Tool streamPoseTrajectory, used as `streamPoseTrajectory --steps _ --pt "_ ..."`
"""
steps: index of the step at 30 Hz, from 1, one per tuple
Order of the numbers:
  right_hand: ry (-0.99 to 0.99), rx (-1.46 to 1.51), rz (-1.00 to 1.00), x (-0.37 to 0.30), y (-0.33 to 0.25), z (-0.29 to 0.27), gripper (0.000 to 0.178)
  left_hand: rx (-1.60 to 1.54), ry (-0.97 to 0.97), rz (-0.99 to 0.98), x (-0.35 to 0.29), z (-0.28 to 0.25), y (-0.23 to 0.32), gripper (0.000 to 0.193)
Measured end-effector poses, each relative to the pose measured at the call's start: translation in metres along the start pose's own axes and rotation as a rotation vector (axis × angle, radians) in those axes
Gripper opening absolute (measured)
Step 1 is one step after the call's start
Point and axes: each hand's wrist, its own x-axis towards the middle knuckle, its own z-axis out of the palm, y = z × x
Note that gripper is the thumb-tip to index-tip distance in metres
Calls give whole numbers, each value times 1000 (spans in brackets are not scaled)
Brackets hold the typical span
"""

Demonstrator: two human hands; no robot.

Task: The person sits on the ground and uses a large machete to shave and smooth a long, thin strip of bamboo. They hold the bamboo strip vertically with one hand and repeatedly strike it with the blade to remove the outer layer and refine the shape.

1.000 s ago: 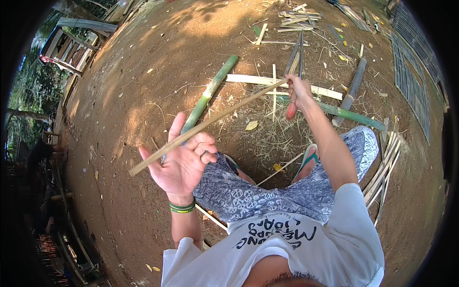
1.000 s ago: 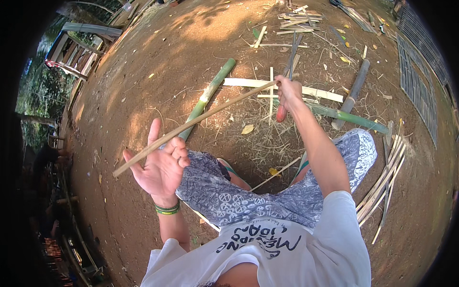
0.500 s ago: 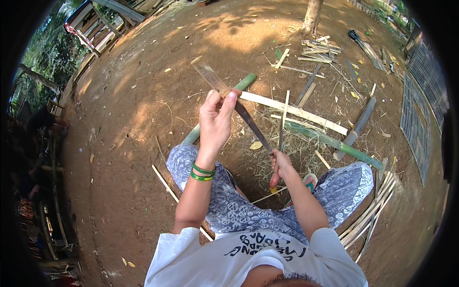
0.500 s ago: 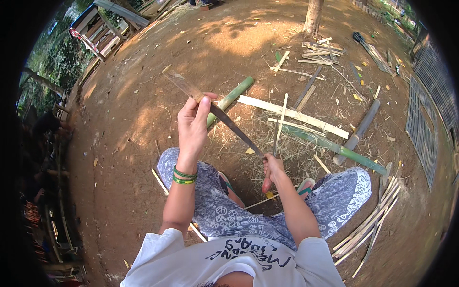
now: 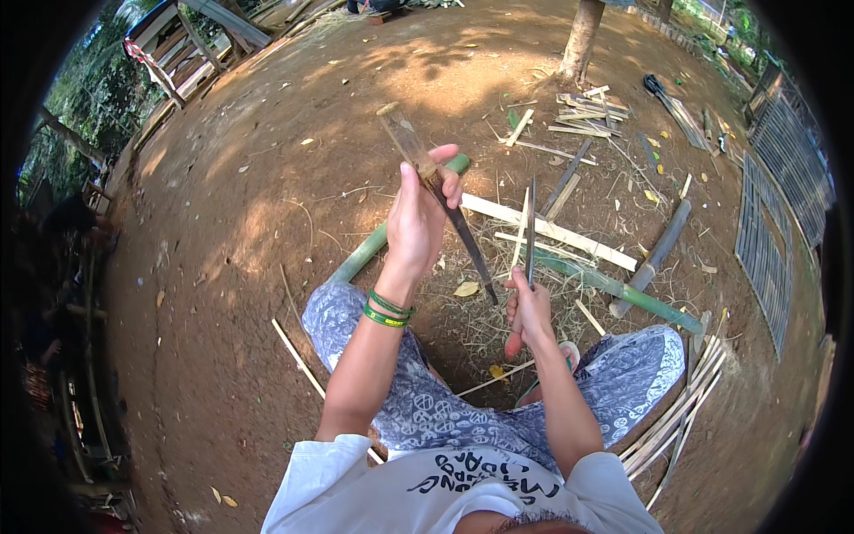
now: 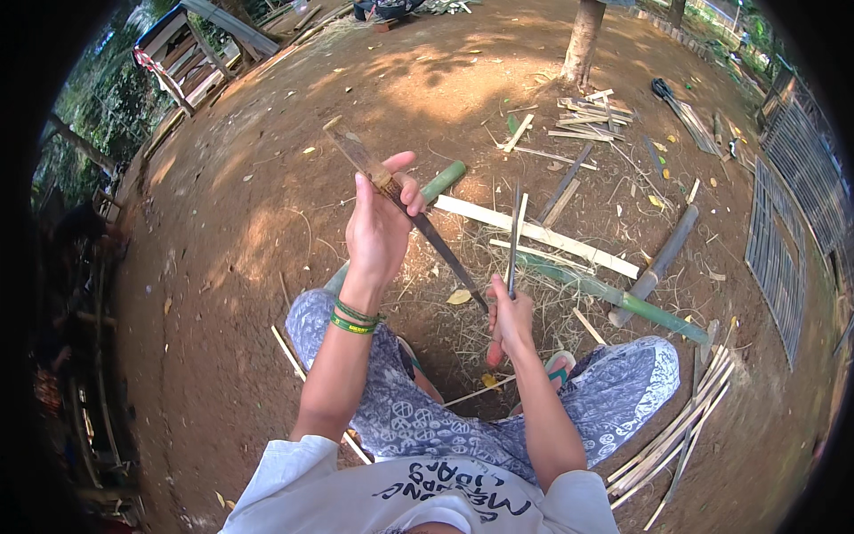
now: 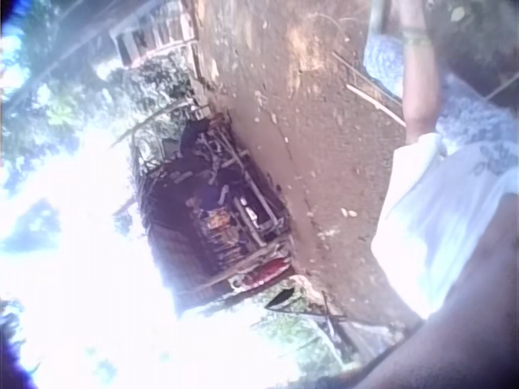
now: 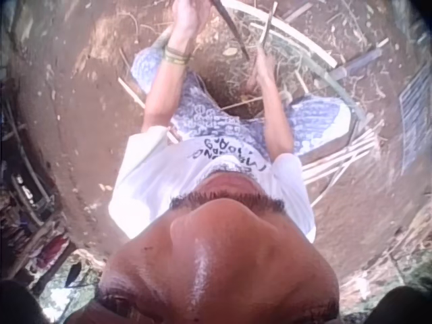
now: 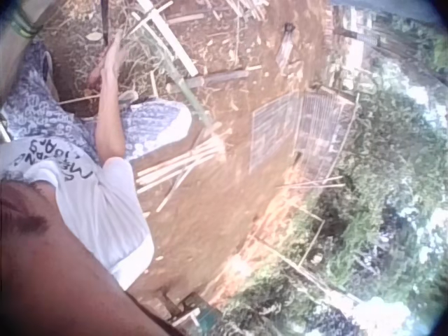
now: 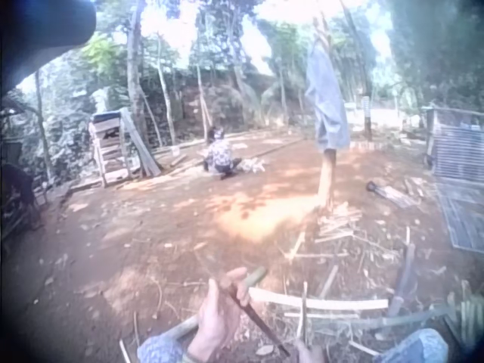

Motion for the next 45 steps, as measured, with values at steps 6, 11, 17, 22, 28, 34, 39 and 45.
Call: streamPoseTrajectory --steps 6,11,17,22,28,34,39,45 --pt "-167 -16 -366 -32 -45 8 45 -61 22 -92 -6 21 10 60" --pt "-221 13 -415 -42 -59 23 36 -141 -60 -41 -3 45 15 48" --pt "-123 -10 -517 -66 -91 37 33 470 66 129 -31 46 -16 35" --pt "-68 -380 -1077 -54 -142 -12 68 171 87 105 -11 55 -16 33" --pt "187 -1007 -1491 -59 -222 -41 62 -38 -97 0 6 85 -23 25" --pt "252 -1297 -1679 -62 -258 -63 60 -123 -179 -63 8 112 -18 31" --pt "416 -1347 -1663 -68 -296 -89 61 -162 -251 -169 -4 126 -18 38" --pt "267 -1463 -1675 -79 -301 -93 62 -63 -267 -143 -9 128 -19 23"
